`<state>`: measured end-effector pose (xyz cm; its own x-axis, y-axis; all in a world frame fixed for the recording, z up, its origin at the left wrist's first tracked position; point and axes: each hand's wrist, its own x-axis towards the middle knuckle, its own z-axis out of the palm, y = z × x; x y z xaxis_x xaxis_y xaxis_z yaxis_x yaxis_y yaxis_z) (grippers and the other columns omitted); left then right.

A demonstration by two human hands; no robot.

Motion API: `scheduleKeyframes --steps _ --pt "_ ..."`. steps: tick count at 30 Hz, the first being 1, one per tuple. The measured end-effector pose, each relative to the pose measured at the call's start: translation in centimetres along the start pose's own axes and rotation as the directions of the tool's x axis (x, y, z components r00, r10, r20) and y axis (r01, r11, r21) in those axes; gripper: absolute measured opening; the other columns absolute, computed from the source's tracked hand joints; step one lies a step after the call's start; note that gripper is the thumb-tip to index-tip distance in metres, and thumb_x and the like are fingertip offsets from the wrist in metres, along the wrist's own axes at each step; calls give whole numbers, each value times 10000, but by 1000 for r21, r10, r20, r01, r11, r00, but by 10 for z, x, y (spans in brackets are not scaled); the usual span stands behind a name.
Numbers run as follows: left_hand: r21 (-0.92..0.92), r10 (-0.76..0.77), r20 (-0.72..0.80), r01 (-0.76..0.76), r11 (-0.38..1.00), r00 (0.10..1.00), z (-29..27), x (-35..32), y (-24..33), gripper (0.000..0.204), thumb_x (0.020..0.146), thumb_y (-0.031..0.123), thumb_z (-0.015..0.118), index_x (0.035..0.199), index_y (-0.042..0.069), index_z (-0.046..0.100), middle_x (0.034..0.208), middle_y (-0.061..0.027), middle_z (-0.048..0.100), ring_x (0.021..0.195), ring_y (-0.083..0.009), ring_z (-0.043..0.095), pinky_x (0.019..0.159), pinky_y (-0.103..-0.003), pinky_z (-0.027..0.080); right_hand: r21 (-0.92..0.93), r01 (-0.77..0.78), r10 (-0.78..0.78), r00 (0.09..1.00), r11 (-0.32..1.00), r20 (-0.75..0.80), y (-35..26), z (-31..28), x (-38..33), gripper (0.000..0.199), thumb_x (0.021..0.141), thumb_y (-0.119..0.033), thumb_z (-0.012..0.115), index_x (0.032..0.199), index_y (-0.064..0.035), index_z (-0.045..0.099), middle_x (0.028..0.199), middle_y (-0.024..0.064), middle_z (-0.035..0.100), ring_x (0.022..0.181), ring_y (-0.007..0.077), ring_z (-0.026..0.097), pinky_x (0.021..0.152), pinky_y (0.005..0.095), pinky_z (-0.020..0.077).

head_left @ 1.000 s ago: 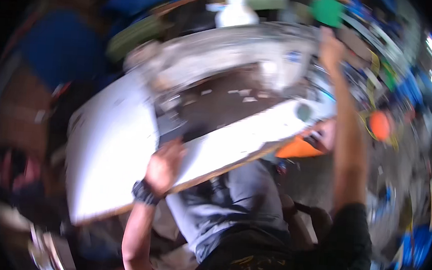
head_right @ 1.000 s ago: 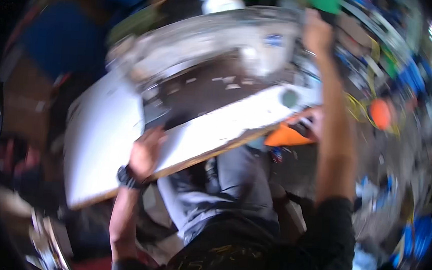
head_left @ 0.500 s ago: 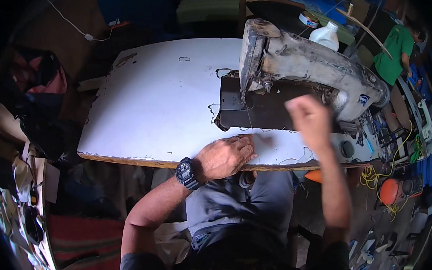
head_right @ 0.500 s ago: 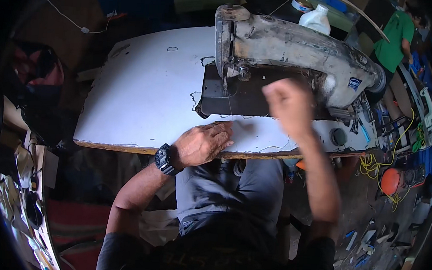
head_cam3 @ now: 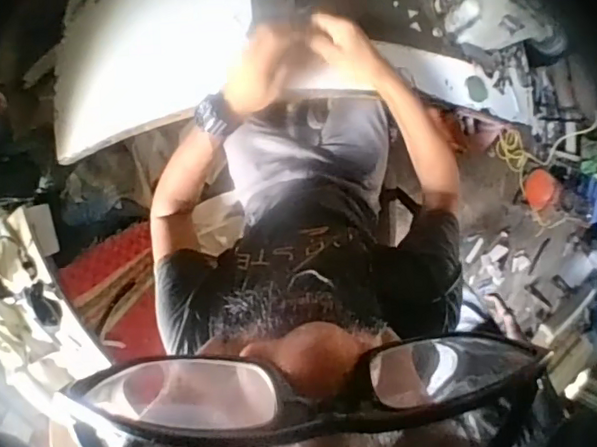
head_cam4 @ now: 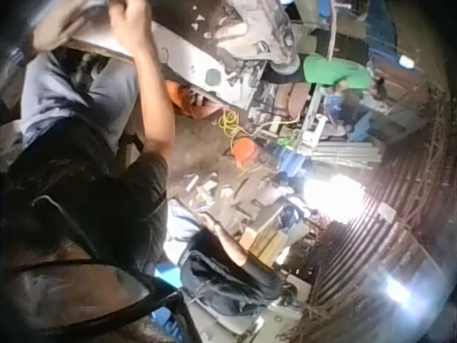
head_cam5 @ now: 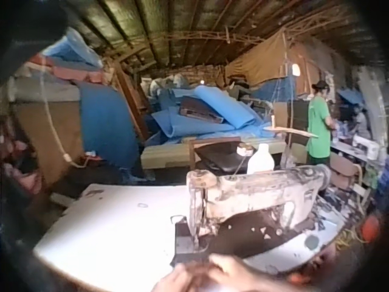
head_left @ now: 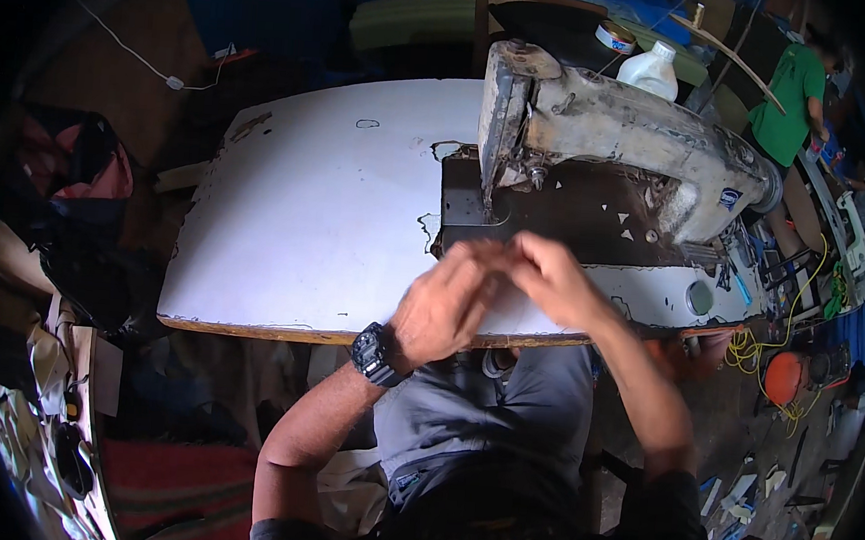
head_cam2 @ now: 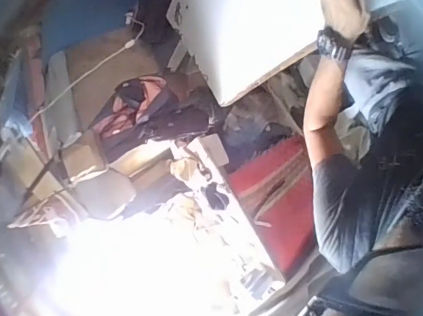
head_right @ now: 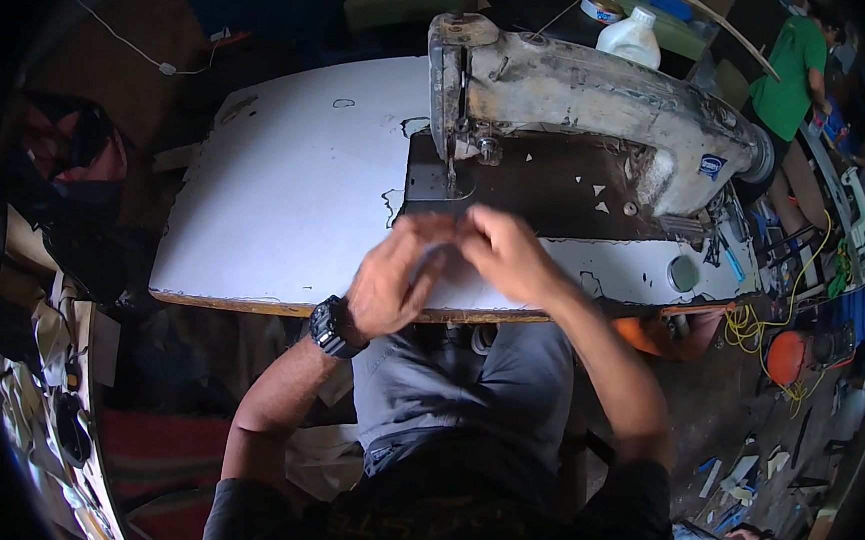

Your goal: The person threads a sewing machine by hand, routing thread through the upper tension guides, handling the bobbin, and passing the thread through the needle.

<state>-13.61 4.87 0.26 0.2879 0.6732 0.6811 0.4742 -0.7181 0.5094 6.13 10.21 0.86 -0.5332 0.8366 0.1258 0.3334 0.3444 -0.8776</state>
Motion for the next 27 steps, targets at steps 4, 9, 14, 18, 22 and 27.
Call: scheduleKeyframes --steps 4,9,14,18,22,27 --pt "239 48 176 -90 967 983 4 9 -1 253 821 15 681 1072 5 649 1209 -150 611 1098 -319 617 888 -401 535 143 4 -31 982 990 185 -28 -4 -53 175 994 -164 585 910 -11 594 748 -25 543 712 53 477 653 252 439" --pt "161 151 43 -156 975 988 0 1 3 299 794 -11 718 1089 22 673 1123 -130 671 999 -294 665 795 -365 564 200 -314 302 949 928 89 -11 -22 -7 345 1006 -333 571 890 -17 643 715 25 602 631 63 564 563 243 481" --pt "146 221 138 -240 960 966 2 -1 1 291 782 10 743 1069 32 701 1109 -119 683 1027 -274 665 806 -361 563 -195 -134 171 968 972 185 -1 -10 35 357 966 -327 602 833 -2 663 645 107 618 612 175 633 583 360 498" --pt "104 150 182 -171 980 972 -13 12 0 338 841 -6 650 1179 14 641 1211 -155 639 1080 -316 636 876 -388 534 -447 66 -83 996 892 -18 -3 -1 10 110 897 -114 595 875 -8 620 790 194 654 741 393 628 671 456 480" --pt "292 41 354 -152 944 934 -10 43 -17 403 879 6 569 1281 -3 579 1333 -146 588 1119 -324 584 960 -395 466 -478 155 -136 988 865 74 -9 -14 -20 101 910 -114 602 892 -17 620 792 184 646 741 401 626 670 470 491" --pt "394 -27 377 -134 909 926 3 32 -48 366 896 66 601 1258 20 621 1317 -129 608 1148 -295 562 968 -396 467 -351 208 -170 976 913 138 10 -35 -5 199 945 -181 622 830 -19 624 682 150 607 603 253 611 569 405 455"
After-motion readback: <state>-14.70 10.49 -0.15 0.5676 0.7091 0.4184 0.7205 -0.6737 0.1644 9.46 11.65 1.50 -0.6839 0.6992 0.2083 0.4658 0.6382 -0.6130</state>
